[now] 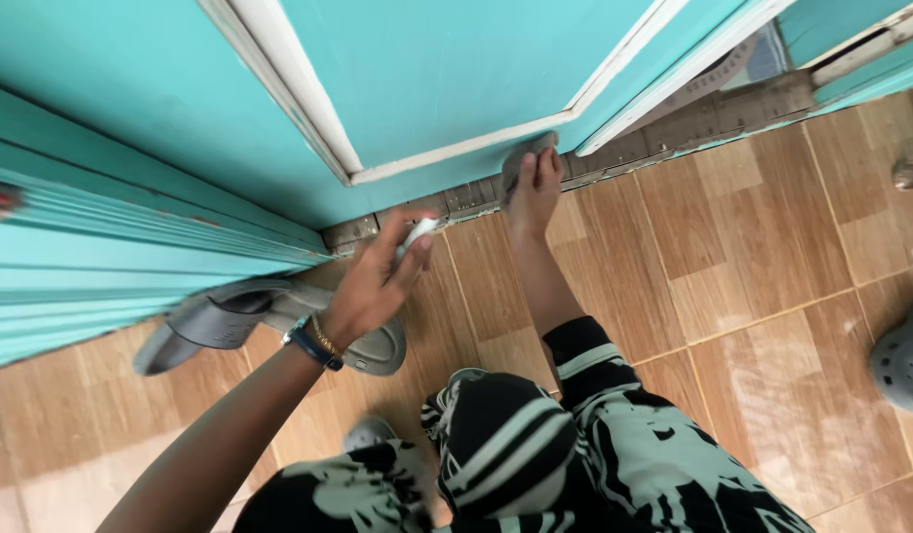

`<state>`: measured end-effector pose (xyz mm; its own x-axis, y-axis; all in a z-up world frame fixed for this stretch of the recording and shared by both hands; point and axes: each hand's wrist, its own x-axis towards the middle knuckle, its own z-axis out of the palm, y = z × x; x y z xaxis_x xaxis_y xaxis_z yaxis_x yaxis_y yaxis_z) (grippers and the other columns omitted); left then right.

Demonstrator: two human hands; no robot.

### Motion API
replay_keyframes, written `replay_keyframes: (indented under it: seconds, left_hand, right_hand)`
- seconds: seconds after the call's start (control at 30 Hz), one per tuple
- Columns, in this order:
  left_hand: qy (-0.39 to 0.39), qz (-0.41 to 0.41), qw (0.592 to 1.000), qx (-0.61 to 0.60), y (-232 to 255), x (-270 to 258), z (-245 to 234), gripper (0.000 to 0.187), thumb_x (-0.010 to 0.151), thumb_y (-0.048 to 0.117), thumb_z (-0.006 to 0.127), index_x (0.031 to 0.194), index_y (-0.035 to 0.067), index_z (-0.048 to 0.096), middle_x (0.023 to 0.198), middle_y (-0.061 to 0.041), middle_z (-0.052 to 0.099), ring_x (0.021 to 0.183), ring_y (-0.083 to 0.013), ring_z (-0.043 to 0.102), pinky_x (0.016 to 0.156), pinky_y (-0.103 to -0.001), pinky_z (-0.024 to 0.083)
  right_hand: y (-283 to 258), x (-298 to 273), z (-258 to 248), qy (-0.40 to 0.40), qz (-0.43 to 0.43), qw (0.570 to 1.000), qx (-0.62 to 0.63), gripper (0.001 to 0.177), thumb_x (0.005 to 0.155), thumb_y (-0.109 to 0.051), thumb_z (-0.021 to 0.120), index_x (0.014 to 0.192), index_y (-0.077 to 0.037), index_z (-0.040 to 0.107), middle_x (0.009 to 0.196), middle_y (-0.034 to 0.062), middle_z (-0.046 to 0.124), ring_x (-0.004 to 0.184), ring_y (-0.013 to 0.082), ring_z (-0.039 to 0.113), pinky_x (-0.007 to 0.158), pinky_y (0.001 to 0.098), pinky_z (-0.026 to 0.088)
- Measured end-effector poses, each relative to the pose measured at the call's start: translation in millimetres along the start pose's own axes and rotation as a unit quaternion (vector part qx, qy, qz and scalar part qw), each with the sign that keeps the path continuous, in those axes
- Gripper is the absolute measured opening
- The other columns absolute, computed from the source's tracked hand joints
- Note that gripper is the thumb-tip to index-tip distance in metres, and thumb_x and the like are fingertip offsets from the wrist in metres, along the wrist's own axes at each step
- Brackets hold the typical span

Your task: The person cleans the white trim of a teal door frame using a spray bottle and a cloth. They repeatedly spray the surface and wipe along the edges and corners of the frame.

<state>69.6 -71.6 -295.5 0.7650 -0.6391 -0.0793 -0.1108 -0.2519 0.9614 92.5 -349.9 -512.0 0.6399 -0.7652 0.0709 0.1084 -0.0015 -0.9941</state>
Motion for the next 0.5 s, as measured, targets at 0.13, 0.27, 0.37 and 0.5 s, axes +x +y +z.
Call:
replay_keyframes:
  seconds: [0.13, 0.27, 0.37, 0.5]
  left_hand:
    - [0.056, -0.044, 0.997, -0.033, -36.4, -15.8, 28.9, 0.037, 0.106, 0.032, 0.049, 0.135, 0.01, 0.052, 0.08, 0.0, 0.07, 0.061, -0.0042, 0.064, 0.053, -0.023, 0.05]
    - [0.044, -0.071, 0.987, -0.136, -57.1, -31.5, 46.9, 0.034, 0.106, 0.029, 0.05, 0.133, 0.009, 0.051, 0.078, -0.001, 0.064, 0.055, -0.0054, 0.055, 0.045, -0.024, 0.044]
    - [0.046, -0.053, 0.989, -0.131, -67.5, -38.3, 48.7, 0.034, 0.106, 0.028, 0.049, 0.135, 0.01, 0.049, 0.08, 0.0, 0.066, 0.055, -0.0052, 0.057, 0.045, -0.023, 0.045]
    - [0.013, -0.048, 0.985, -0.163, -71.1, -46.2, 55.7, 0.038, 0.107, 0.027, 0.049, 0.141, 0.011, 0.044, 0.079, 0.0, 0.061, 0.058, -0.0046, 0.056, 0.048, -0.023, 0.047]
  right_hand:
    - [9.8, -22.5, 10.8, -0.033, -0.173, 0.967, -0.182, 0.055, 0.109, -0.012, 0.056, 0.159, 0.001, 0.038, 0.162, 0.0151, 0.022, 0.147, 0.0301, 0.036, 0.12, 0.041, 0.036]
    - [23.4, -26.4, 25.0, -0.024, -0.225, 0.959, -0.169, 0.05, 0.111, -0.005, 0.051, 0.159, -0.003, 0.04, 0.164, 0.016, 0.021, 0.15, 0.0316, 0.035, 0.123, 0.0409, 0.036]
    - [6.1, -13.1, 28.3, 0.024, -0.077, 0.987, -0.14, 0.054, 0.104, -0.003, 0.049, 0.157, -0.003, 0.037, 0.161, 0.0185, 0.019, 0.144, 0.0333, 0.038, 0.121, 0.0408, 0.036]
    - [-3.0, -28.6, 34.3, 0.021, -0.139, 0.978, -0.154, 0.053, 0.108, -0.004, 0.044, 0.16, -0.005, 0.033, 0.155, 0.0188, 0.023, 0.144, 0.0331, 0.037, 0.118, 0.0416, 0.039]
